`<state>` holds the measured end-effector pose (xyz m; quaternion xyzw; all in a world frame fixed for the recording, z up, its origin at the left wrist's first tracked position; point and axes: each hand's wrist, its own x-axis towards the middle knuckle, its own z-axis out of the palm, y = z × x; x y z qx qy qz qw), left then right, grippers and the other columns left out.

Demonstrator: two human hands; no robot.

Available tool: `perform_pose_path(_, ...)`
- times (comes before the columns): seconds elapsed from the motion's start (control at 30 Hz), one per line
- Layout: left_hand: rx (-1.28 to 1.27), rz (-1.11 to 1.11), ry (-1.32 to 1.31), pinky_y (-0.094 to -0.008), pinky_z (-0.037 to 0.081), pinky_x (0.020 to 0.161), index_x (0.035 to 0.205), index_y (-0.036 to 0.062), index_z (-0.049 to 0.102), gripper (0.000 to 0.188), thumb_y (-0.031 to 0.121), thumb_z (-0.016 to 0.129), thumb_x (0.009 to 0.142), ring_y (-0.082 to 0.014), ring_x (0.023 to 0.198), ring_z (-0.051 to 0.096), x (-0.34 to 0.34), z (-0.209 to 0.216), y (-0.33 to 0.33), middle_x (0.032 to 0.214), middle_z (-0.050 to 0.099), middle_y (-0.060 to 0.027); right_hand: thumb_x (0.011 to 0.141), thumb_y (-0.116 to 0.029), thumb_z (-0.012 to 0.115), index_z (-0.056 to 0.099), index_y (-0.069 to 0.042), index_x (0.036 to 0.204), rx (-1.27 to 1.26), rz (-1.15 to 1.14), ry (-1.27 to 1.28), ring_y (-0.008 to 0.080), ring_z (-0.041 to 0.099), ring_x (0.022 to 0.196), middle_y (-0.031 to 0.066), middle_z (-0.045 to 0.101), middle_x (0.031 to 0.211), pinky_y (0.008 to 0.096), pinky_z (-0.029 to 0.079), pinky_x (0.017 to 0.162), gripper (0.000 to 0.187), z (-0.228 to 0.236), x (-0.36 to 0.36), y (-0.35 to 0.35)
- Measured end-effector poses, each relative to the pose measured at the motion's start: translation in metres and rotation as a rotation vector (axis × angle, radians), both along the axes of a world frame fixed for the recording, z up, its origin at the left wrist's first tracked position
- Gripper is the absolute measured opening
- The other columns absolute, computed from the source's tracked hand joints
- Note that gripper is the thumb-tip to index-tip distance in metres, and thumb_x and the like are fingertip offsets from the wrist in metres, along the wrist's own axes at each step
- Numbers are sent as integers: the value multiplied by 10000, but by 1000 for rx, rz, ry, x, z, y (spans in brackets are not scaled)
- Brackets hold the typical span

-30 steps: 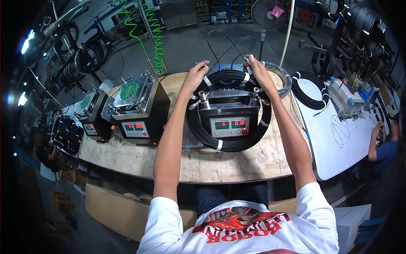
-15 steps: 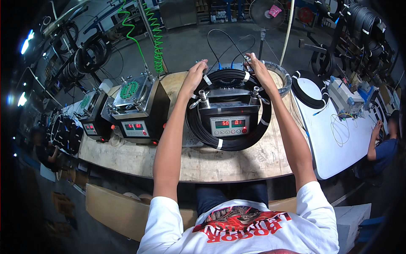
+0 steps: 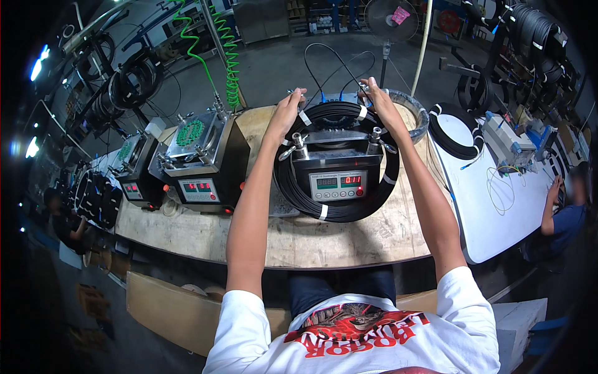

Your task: The recorder is placing a large coil of wire onto a testing machine, securing it, and then operating the machine to test the component before hanging it on a rack.

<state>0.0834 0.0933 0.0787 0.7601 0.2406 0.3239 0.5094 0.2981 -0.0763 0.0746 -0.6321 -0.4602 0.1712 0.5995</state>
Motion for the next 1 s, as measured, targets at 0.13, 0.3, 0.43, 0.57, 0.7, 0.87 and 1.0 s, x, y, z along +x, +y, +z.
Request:
perform_pose_path(0.13,-6,11,-26,-302,369,1045,1340,1,568,534,422,420,1047,-218,1177,558,-1,-2,0,1168,636,-122,995,-678,283,446,-50,1461,1,37,41,313,514,1275,249,583,1295,400,396,1022,799,-1,2,2)
perform_pose_path(0.3,2,-24,-27,-317,397,969,1431,59,492,568,468,415,1043,-159,1131,534,-1,-4,6,1233,619,-100,997,-675,281,447,-38,1457,52,27,-15,309,524,1259,265,582,1291,391,390,1029,802,-4,3,3)
perform_pose_path(0.43,10,-13,-32,-310,399,955,1453,76,466,587,489,408,1040,-154,1131,532,0,-3,2,1240,618,-92,997,-676,278,448,-35,1456,9,13,1,311,526,1262,259,592,1289,379,384,1032,806,-1,1,0)
perform_pose_path(0.57,9,-4,34,-318,392,962,1451,89,471,625,542,372,1033,-170,1141,528,1,1,2,1272,613,-91,992,-687,269,441,-51,1464,-3,-3,-5,321,522,1270,257,588,1294,381,379,1039,810,0,2,-2)
perform_pose_path(0.7,13,7,66,-349,387,991,1452,89,470,698,615,345,1011,-217,1154,521,-3,-2,5,1297,605,-104,1037,-575,330,479,62,1393,56,-14,62,266,599,1153,206,578,1327,339,409,1038,744,6,-11,-3)
perform_pose_path(0.87,-15,-8,58,-380,382,1026,1444,64,472,742,643,350,997,-242,1161,517,-1,-2,5,1302,599,-115,1033,-597,301,482,51,1397,77,8,104,274,602,1158,202,575,1335,360,402,1046,765,7,-8,-4)
perform_pose_path(1.0,-41,-7,50,-357,404,1018,1434,12,461,760,629,369,1001,-230,1117,547,-3,-3,6,1310,595,-123,1029,-605,301,491,49,1390,66,13,96,279,601,1164,204,576,1338,362,401,1046,771,6,-7,-3)
